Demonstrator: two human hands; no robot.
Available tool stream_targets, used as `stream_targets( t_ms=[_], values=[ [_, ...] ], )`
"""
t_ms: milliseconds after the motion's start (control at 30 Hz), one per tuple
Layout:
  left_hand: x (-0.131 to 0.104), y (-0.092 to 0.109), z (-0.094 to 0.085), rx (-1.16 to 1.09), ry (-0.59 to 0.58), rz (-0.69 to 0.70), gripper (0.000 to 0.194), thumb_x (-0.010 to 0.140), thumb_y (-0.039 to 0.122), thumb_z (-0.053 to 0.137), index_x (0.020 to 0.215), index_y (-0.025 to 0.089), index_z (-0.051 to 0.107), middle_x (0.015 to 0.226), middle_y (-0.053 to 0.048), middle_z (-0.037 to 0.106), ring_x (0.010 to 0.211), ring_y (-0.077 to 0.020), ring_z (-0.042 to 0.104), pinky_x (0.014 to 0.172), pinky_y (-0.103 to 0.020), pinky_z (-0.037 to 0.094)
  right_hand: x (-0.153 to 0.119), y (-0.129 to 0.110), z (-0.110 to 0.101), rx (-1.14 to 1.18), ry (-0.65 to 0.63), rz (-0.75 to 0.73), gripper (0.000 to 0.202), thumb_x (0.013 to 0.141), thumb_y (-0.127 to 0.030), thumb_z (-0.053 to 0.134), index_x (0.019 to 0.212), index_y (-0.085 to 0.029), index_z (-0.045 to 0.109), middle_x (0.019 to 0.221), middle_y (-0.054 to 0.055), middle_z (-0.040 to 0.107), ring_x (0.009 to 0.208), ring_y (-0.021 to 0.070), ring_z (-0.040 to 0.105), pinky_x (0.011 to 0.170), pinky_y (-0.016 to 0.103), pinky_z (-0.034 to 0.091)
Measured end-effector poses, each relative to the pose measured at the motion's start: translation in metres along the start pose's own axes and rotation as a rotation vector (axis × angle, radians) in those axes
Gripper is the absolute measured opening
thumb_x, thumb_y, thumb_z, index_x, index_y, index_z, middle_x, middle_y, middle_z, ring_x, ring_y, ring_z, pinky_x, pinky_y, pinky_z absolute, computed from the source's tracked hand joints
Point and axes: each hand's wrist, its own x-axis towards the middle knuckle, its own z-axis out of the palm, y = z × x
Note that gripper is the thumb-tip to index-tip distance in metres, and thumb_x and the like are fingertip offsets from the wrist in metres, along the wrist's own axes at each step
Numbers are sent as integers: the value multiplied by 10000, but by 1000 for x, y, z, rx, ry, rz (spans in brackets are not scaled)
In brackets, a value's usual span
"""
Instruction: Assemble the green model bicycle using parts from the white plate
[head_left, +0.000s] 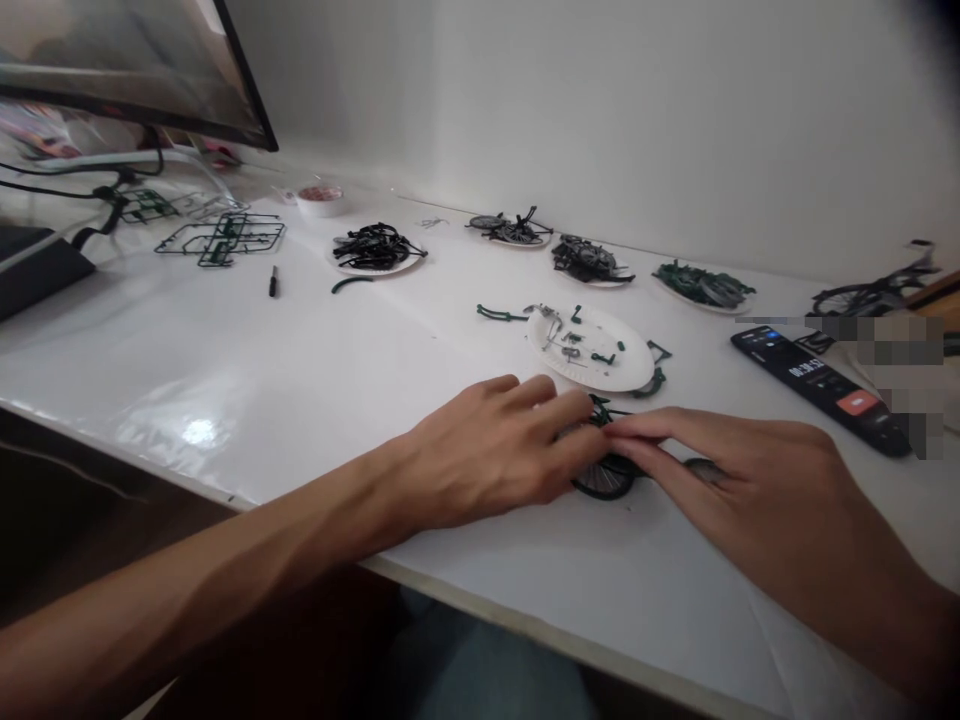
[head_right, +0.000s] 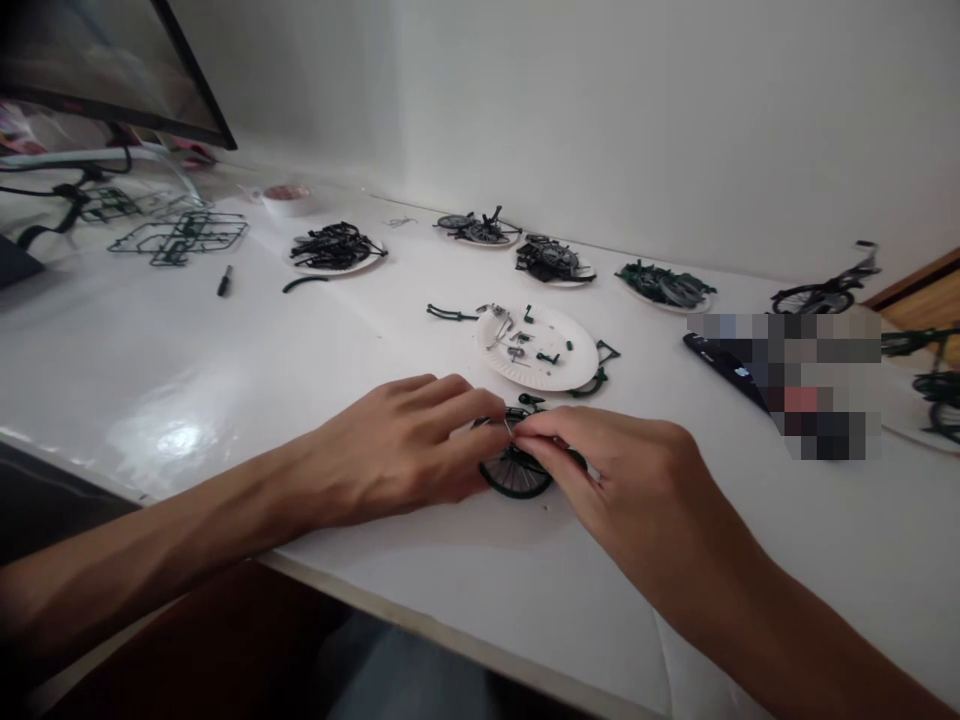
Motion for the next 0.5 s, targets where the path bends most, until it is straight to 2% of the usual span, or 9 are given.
stream_targets(
  t_ms=[67, 133, 200, 267, 333, 400, 500],
  values=[
    [2, 2, 0, 58, 2, 65, 235, 1046, 202, 374, 1087, 151, 600, 1200, -96, 637, 911, -218, 586, 730, -354, 461, -2, 2, -1, 23, -20, 17, 141, 952, -276, 571, 888, -225, 686, 866, 0, 776, 734, 182, 738, 631, 287, 535],
    [1, 3, 1, 61, 6, 35, 228, 1046, 213, 385, 1084, 141, 598, 1210, -108, 630, 954, -231, 583, 798, -382, 461, -5, 3, -3, 40, -44, 30, 139, 951, -293, 578, 893, -226, 685, 872, 0, 772, 744, 186, 738, 630, 294, 530],
    [0, 6, 0, 9, 3, -122, 263, 1024, 337, 481, 1133, 121, 584, 1228, -127, 609, 1043, -266, 561, 901, -433, 445, -9, 3, -4, 48, -54, 28, 143, 951, -297, 575, 905, -221, 688, 882, 6, 772, 752, 193, 740, 634, 302, 530],
    [0, 11, -1, -105, -29, -296, 466, 945, 529, 582, 1162, 116, 577, 1234, -134, 590, 1106, -297, 527, 975, -479, 411, -13, 2, -4, 67, -43, 49, 145, 950, -291, 574, 889, -225, 688, 861, 1, 771, 732, 189, 738, 627, 303, 528],
    [2, 18, -1, -243, -79, -405, 610, 860, 642, 635, 1190, 133, 575, 1244, -124, 574, 1136, -306, 499, 1013, -499, 388, -17, 3, -5, 106, -24, 97, 141, 941, -292, 589, 857, -236, 687, 823, -17, 766, 702, 180, 732, 616, 303, 524],
    [7, 25, 1, -353, -114, -457, 639, 822, 644, 678, 1218, 154, 569, 1256, -109, 561, 1149, -300, 478, 1023, -493, 385, -19, 5, -5, 149, -18, 153, 123, 927, -300, 613, 848, -251, 693, 824, -34, 765, 705, 176, 728, 622, 302, 523],
    [15, 30, 6, -433, -102, -508, 630, 775, 550, 771, 1234, 173, 562, 1274, -98, 545, 1150, -296, 459, 1000, -474, 402, -21, 8, -8, 223, -10, 254, 83, 900, -310, 655, 852, -275, 714, 842, -55, 769, 729, 172, 726, 647, 296, 525]
  ],
)
